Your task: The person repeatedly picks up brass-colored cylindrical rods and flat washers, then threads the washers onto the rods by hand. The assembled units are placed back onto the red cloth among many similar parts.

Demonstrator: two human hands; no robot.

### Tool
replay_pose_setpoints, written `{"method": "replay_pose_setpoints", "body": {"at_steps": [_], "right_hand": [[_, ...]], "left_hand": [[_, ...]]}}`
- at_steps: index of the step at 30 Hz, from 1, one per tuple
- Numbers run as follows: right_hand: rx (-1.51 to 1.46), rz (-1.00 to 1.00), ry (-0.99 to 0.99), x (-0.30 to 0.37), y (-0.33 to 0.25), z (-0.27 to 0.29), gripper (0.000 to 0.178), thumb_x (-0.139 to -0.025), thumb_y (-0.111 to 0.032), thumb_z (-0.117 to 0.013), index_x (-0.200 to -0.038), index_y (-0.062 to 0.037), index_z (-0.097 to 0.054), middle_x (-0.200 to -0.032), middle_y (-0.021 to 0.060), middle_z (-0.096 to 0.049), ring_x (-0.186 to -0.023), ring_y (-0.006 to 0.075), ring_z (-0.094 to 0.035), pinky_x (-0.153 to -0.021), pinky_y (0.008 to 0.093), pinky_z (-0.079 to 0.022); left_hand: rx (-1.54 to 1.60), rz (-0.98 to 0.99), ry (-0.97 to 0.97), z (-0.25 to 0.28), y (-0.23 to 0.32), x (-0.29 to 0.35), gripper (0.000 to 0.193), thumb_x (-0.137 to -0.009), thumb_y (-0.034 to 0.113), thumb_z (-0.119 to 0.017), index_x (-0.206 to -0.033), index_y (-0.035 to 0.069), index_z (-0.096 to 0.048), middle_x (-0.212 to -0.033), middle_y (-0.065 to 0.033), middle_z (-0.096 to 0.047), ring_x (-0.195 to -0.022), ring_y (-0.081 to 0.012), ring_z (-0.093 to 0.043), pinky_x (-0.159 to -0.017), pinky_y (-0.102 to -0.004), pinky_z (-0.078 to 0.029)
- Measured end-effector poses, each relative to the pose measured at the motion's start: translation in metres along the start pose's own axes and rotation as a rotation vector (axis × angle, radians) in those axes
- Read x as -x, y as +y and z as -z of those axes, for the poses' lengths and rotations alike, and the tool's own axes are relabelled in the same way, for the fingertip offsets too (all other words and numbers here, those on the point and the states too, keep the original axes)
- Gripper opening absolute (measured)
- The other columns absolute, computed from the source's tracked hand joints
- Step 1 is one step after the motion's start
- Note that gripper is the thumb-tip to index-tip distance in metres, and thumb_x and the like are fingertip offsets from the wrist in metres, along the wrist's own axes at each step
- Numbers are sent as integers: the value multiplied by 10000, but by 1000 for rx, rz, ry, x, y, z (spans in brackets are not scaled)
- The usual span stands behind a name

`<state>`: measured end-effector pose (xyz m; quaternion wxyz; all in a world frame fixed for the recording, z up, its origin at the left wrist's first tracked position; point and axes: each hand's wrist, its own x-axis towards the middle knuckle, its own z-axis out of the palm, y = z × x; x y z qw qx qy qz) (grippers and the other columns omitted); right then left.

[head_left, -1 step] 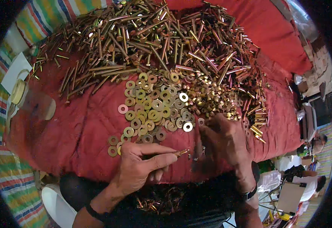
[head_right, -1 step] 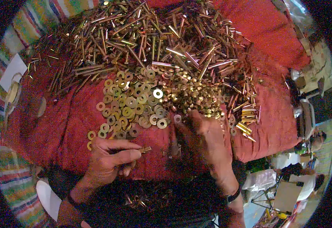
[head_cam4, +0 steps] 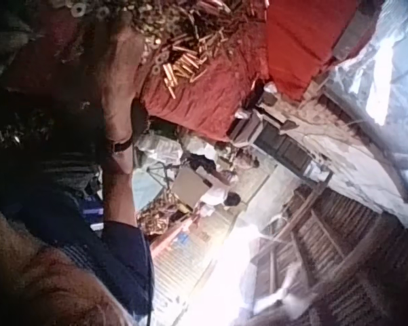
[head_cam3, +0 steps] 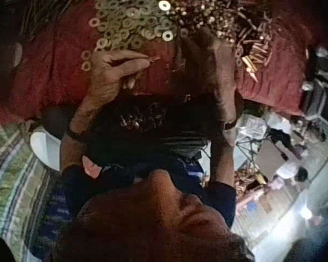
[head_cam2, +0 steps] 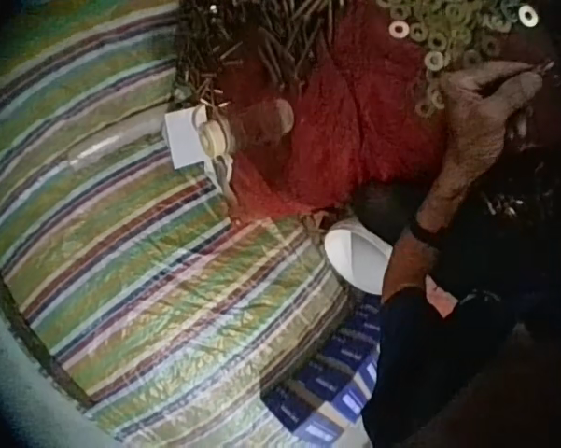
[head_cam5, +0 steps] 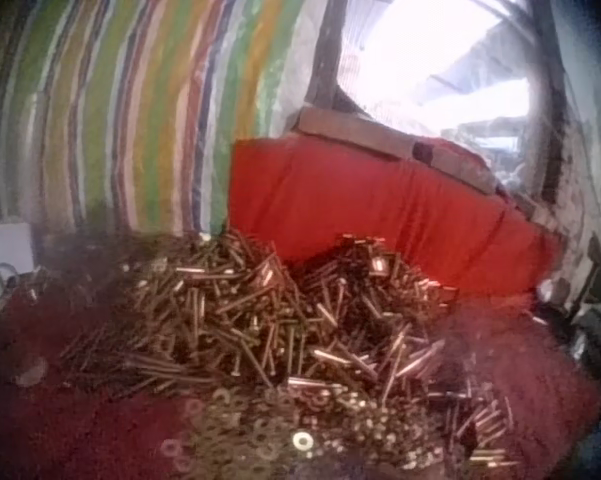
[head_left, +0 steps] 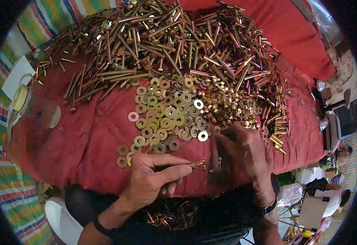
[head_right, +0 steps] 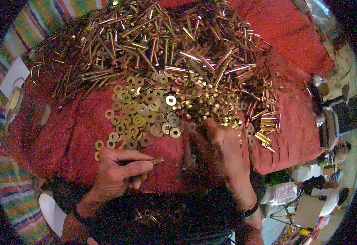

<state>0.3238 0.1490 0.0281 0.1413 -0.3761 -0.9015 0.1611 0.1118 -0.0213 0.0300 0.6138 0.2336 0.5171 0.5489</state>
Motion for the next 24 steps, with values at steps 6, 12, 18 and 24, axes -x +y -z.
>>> {"method": "replay_pose_setpoints", "body": {"at_steps": [6, 12, 18, 24], "right_hand": [[159, 26, 15, -4, -1, -7, 146, -864, -129, -750, -919, -13, -681, -811, 210, -711, -701, 348, -716, -625, 414, -550], [-472, -135, 150, -11, -26, 7, 200, -891, -86, -671, -1040, 40, -715, -795, 92, -722, -692, 249, -713, -642, 360, -563], [-1253, -382, -91, -10, -40, 19, 236, -880, -43, -683, -1061, 108, -700, -772, 122, -690, -550, 194, -662, -505, 315, -577], [-1317, -373, -182, -2, -36, 5, 305, -939, -117, -638, -1157, 86, -706, -754, 68, -674, -566, 156, -656, -507, 269, -527]], "left_hand": [[-37, -68, 43, -2, -1, 1, 210, -901, 114, -754, -1002, -70, -763, -702, -89, -696, -471, -99, -586, -425, -235, -428], [-28, -104, 90, 2, 1, 0, 211, -889, 142, -768, -985, -46, -765, -694, -55, -683, -479, -88, -568, -434, -233, -415], [-89, -101, 47, 8, 9, 0, 228, -852, 170, -787, -961, -30, -769, -692, -49, -677, -515, -83, -556, -472, -236, -400], [-7, -64, 50, 8, 10, -1, 236, -845, 185, -789, -938, -31, -768, -701, -62, -689, -513, -85, -550, -471, -232, -394]]}}
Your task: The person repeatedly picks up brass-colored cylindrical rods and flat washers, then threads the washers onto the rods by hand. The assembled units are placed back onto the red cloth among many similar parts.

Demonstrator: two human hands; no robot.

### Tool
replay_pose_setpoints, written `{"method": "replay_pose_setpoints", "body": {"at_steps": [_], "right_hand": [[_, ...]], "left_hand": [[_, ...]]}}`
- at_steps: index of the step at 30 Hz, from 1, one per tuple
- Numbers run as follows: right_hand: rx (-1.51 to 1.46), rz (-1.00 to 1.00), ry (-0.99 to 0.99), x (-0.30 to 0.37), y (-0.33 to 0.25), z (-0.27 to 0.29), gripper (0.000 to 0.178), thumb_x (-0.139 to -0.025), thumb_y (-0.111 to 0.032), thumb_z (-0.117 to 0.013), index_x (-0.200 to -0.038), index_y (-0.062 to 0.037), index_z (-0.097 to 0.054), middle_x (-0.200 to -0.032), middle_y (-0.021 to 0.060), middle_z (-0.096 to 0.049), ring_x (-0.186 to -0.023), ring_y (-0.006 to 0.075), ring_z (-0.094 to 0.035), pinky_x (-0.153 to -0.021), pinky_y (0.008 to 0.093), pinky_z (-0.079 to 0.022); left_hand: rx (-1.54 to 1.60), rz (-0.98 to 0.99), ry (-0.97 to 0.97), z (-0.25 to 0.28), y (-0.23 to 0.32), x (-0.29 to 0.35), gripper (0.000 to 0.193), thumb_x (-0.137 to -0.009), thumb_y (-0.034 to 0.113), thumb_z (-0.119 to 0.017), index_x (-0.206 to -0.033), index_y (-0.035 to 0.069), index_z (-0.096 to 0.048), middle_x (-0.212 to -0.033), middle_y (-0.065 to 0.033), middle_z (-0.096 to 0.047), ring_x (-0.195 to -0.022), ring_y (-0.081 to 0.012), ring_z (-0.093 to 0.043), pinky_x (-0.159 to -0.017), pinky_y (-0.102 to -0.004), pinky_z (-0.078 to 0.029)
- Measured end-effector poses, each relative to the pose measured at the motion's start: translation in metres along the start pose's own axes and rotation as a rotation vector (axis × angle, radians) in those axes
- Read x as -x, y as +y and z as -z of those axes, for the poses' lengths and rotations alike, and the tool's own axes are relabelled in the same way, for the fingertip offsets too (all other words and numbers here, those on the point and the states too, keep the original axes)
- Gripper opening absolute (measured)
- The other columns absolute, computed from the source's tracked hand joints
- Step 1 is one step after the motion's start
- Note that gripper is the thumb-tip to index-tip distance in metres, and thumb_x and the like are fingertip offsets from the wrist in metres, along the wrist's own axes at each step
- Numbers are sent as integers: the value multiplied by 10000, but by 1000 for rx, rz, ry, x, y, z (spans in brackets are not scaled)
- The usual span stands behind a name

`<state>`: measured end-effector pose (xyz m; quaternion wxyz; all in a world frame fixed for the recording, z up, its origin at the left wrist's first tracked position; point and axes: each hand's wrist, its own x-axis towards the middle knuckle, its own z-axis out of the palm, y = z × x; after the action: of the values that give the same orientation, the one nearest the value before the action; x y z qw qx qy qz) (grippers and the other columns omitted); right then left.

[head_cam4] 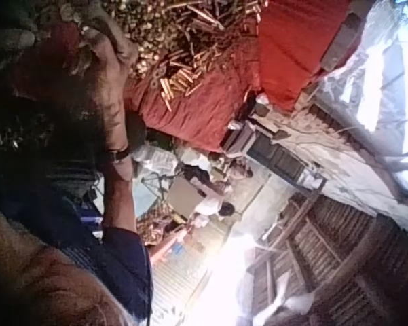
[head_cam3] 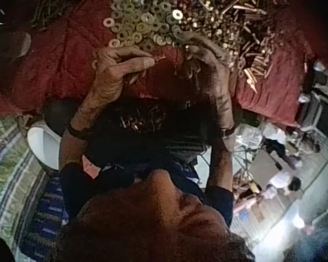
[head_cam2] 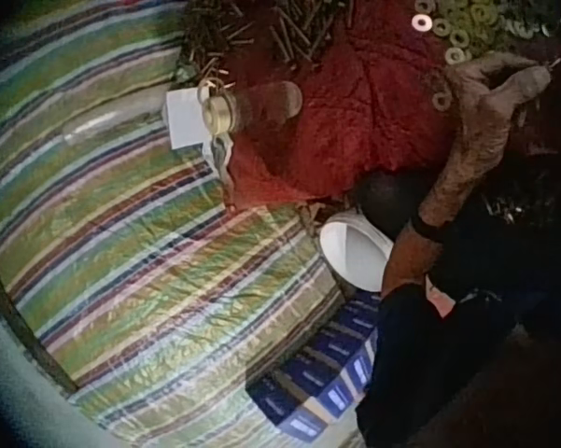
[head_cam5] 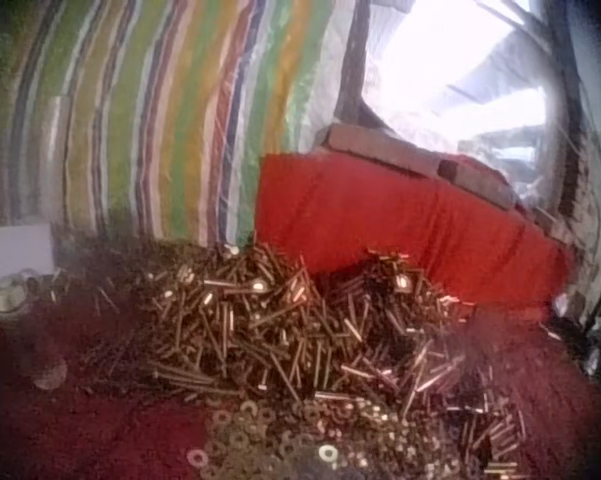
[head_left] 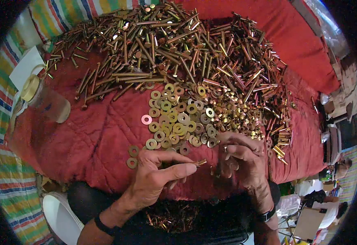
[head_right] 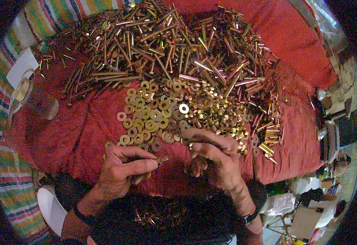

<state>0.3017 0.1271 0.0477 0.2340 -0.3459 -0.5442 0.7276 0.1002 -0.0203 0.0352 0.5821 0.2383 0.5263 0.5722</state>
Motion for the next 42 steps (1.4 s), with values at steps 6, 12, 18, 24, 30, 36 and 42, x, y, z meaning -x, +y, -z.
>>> {"method": "replay_pose_setpoints", "body": {"at_steps": [6, 12, 18, 24, 30, 36, 42], "right_hand": [[-56, -22, -75, 1, 4, -2, 303, -964, -129, -617, -1166, 76, -711, -791, 62, -694, -586, 135, -653, -511, 228, -449], [-10, 53, -70, 2, -1, -16, 264, -999, -99, -637, -1157, 109, -673, -886, 146, -701, -648, 227, -710, -564, 322, -567], [26, -61, -62, 10, -11, -20, 308, -956, -102, -729, -1201, 78, -683, -889, 137, -739, -704, 231, -744, -640, 313, -584], [522, 272, -117, 11, -13, -14, 254, -878, -111, -803, -1080, 33, -749, -919, 131, -754, -819, 228, -743, -734, 328, -594], [710, 595, -204, 10, -8, -15, 267, -771, -51, -854, -1027, -21, -781, -941, 128, -749, -868, 240, -741, -753, 335, -593], [781, 648, -224, 13, -7, -15, 275, -747, -35, -859, -1011, -24, -780, -928, 141, -746, -838, 239, -750, -707, 333, -604], [760, 497, -250, 18, -7, -10, 305, -828, -93, -825, -1123, -82, -748, -1061, 59, -756, -907, 239, -737, -772, 339, -590]], "left_hand": [[20, 17, 15, 1, -1, 0, 246, -844, 187, -788, -933, -40, -765, -706, -74, -692, -516, -82, -552, -467, -226, -390], [16, 24, 7, 2, 0, 1, 256, -856, 206, -776, -934, -38, -763, -692, -69, -677, -508, -81, -540, -457, -225, -374], [84, 52, -20, 3, 0, 2, 215, -885, 190, -770, -931, -19, -776, -657, -41, -656, -471, -51, -491, -424, -212, -326], [165, 93, -109, 8, 1, 2, 211, -917, 188, -767, -930, -22, -780, -632, -26, -632, -447, -33, -452, -398, -199, -284], [174, 235, -204, 13, 1, 0, 245, -936, 192, -733, -964, -50, -758, -634, -42, -620, -432, -42, -440, -379, -201, -262], [212, 319, -241, 16, -1, -2, 242, -932, 187, -746, -968, -52, -760, -635, -47, -627, -421, -50, -439, -380, -207, -274], [-190, -235, -108, 5, -10, 1, 182, -914, 160, -783, -927, -21, -777, -641, -26, -653, -487, -85, -545, -423, -293, -392]]}}
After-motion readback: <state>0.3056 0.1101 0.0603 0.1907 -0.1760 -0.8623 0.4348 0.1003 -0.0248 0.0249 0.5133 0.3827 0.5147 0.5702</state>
